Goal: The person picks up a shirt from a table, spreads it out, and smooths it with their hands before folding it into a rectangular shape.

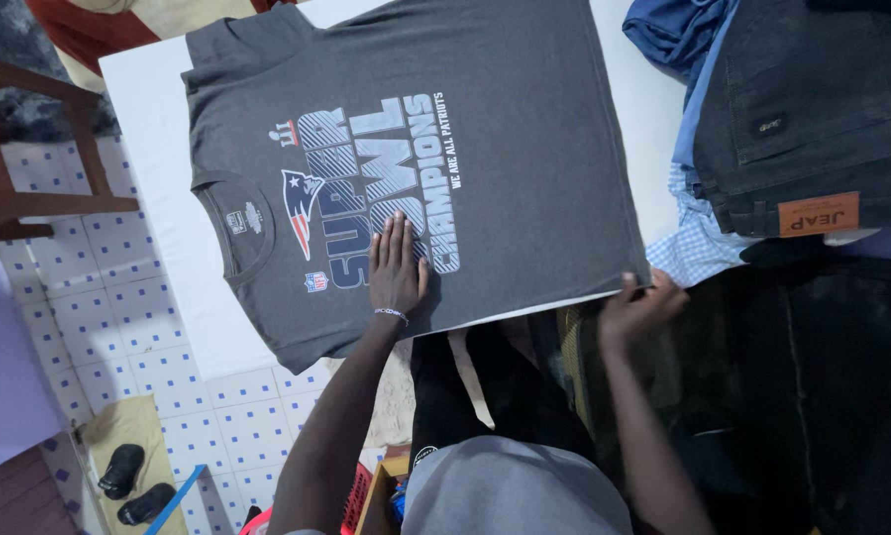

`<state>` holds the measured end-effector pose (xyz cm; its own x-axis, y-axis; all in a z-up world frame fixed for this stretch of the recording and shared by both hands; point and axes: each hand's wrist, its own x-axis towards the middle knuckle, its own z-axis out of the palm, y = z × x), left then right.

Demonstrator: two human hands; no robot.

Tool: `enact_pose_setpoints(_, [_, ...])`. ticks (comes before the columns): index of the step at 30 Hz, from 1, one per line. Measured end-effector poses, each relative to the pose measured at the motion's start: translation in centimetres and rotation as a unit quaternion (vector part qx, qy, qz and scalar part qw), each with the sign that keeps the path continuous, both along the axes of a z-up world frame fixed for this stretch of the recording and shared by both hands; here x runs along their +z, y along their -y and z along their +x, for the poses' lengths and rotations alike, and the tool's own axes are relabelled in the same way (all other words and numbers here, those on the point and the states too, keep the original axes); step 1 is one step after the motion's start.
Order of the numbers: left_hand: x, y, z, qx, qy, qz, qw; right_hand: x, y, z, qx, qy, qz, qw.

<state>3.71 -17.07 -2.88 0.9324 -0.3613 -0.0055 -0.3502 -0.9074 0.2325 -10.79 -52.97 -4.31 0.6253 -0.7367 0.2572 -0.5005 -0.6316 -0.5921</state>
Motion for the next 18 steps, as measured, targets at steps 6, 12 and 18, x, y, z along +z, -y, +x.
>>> enact_pose_setpoints(6, [-1.5, 1.8, 1.0, 0.056, 0.031, -0.037, 0.997, 3.3, -8.6, 8.2, 0.305, -0.081, 0.029, 0.949])
enact_pose_setpoints(12, [-1.9, 3.0, 3.1, 0.098, 0.037, -0.038, 0.994, 3.8, -8.0, 11.7, 0.386, -0.232, -0.096, 0.888])
enact_pose_setpoints(18, [-1.3, 3.2, 3.1, 0.102, 0.012, -0.019, 0.995, 3.0, 2.3, 8.8, 0.277, -0.286, -0.105, 0.911])
